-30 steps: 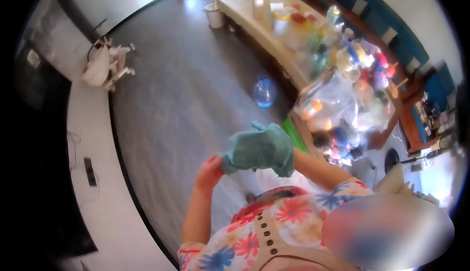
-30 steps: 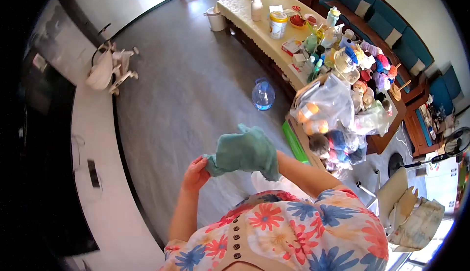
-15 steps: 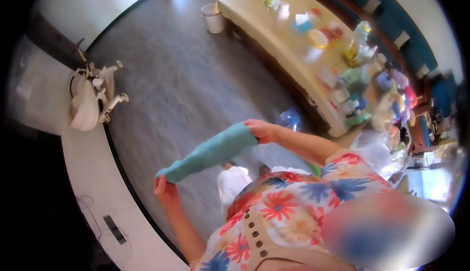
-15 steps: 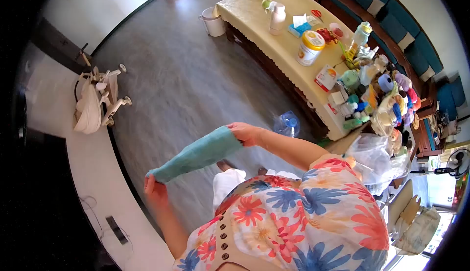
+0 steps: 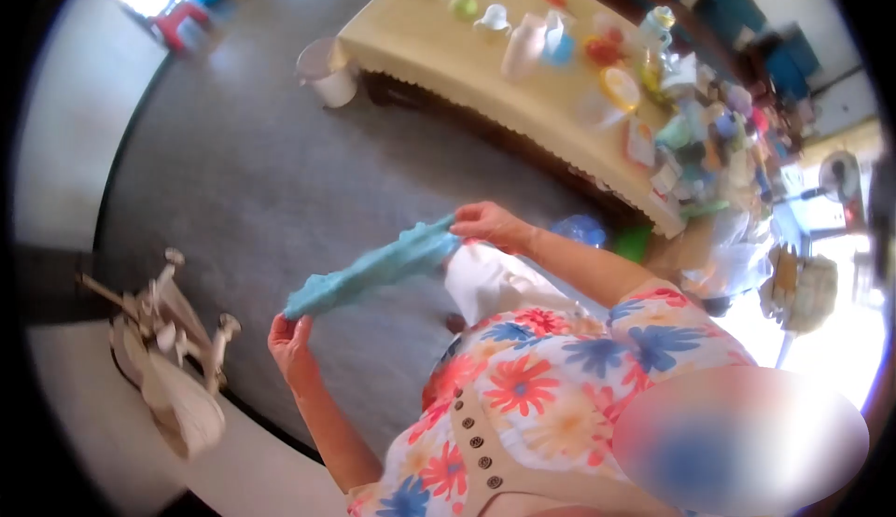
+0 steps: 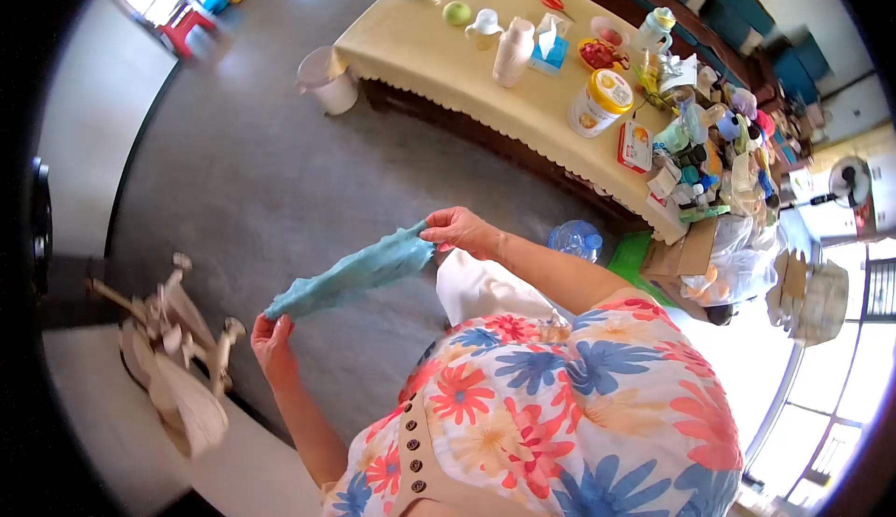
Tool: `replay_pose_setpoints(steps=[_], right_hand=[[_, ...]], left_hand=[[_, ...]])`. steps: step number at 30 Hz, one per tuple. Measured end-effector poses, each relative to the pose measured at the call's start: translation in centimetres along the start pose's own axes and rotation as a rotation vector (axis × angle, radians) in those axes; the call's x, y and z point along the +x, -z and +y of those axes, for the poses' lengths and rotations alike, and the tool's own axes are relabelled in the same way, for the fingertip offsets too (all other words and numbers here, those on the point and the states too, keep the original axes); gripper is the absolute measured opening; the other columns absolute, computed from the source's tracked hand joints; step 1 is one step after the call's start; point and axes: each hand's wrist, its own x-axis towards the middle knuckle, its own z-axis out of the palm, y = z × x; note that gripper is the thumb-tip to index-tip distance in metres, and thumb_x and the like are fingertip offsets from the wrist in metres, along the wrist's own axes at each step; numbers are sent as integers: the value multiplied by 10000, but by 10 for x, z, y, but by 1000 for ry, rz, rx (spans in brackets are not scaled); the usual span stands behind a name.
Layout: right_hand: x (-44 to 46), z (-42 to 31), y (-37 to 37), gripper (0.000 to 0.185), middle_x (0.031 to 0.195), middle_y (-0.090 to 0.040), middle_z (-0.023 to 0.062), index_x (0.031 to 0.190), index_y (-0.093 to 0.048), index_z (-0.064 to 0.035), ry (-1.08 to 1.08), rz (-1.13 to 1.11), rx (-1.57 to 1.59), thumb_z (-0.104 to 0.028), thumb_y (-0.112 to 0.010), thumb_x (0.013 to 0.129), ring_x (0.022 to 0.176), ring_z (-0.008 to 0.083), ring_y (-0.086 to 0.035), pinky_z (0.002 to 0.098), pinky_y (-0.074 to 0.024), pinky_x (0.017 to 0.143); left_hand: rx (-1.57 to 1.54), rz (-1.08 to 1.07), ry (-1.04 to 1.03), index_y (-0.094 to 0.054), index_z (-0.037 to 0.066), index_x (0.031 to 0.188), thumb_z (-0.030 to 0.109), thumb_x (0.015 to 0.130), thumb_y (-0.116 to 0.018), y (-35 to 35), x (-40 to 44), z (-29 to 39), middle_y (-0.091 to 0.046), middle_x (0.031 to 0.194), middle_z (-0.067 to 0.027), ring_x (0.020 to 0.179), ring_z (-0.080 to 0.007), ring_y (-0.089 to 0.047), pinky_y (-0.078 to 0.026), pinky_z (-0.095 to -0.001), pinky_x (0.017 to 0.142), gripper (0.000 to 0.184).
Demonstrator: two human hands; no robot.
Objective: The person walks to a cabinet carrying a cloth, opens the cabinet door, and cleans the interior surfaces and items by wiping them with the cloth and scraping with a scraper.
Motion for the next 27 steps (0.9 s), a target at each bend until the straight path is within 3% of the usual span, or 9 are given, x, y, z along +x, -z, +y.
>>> replay_pose_setpoints(steps=[2, 3, 6, 10, 11, 17, 20, 26, 27], right_hand=[[39, -21, -4, 194, 918, -600, -13, 924, -625, -65, 60, 64, -94, -185, -654, 775, 782, 67, -531, 206, -427, 698], [65, -29, -5, 218, 1022, -583, 23, 940, -624, -29, 208, 36, -132, -176, -644, 780, 869, 100, -530, 234, -421, 777], [150, -69, -22, 205, 1080, -555, 44, 913, -620, -2, 394, -17, -276, -168, -631, 791, 925, 117, -510, 251, -402, 833], [254, -145, -71, 149, 800, -583, -14, 859, -610, 3, 158, -109, -157, -136, -606, 807, 751, 70, -497, 234, -416, 677], [277, -166, -86, 163, 693, -551, -46, 854, -608, -2, 231, -121, -202, -158, -609, 806, 665, 63, -476, 248, -400, 594], [432, -235, -155, 226, 688, -554, -20, 814, -593, -8, 445, -103, -510, -232, -616, 800, 648, 73, -478, 271, -398, 567], [504, -260, -170, 228, 674, -546, 0, 796, -575, -13, 417, -46, -541, -231, -638, 781, 634, 82, -489, 265, -409, 549], [590, -340, -187, 227, 693, -552, 15, 825, -553, -20, 341, 149, -274, -203, -669, 755, 632, 79, -509, 221, -431, 544], [605, -353, -182, 299, 750, -568, 23, 940, -548, -14, 317, 130, -263, -199, -682, 748, 652, 85, -522, 221, -431, 539]], left_hand=[[27, -35, -8, -571, -1, 924, 22, 779, -609, 1, 58, 3, -572, 905, -42, 829, -88, -514, -410, -226, 756, 152], [44, -41, -12, -574, -6, 923, 23, 783, -609, 3, 83, 6, -570, 934, -47, 844, -91, -513, -412, -231, 769, 146], [125, 56, -143, -580, -18, 933, 47, 800, -608, 17, 158, 18, -545, 1035, -55, 905, -103, -504, -411, -241, 793, 151], [188, 151, -201, -574, -20, 975, 72, 819, -593, 47, 241, 65, -529, 1086, -67, 946, -125, -491, -398, -246, 828, 182], [178, 197, -196, -575, -15, 950, 75, 820, -593, 54, 257, 75, -538, 1039, -60, 916, -120, -493, -396, -240, 812, 159], [190, 326, -232, -554, 17, 821, 125, 828, -598, 116, 385, 115, -540, 772, -5, 731, -88, -471, -377, -215, 692, 117], [212, 342, -242, -528, 33, 775, 173, 837, -596, 123, 470, 137, -499, 717, 17, 670, -77, -426, -355, -212, 640, 168], [66, 36, -124, -512, 46, 750, 213, 852, -580, 127, 671, 188, -478, 694, 28, 638, -57, -393, -341, -204, 612, 207], [66, -28, -152, -511, 47, 762, 209, 855, -572, 125, 702, 195, -494, 697, 23, 653, -62, -424, -370, -219, 608, 196]])
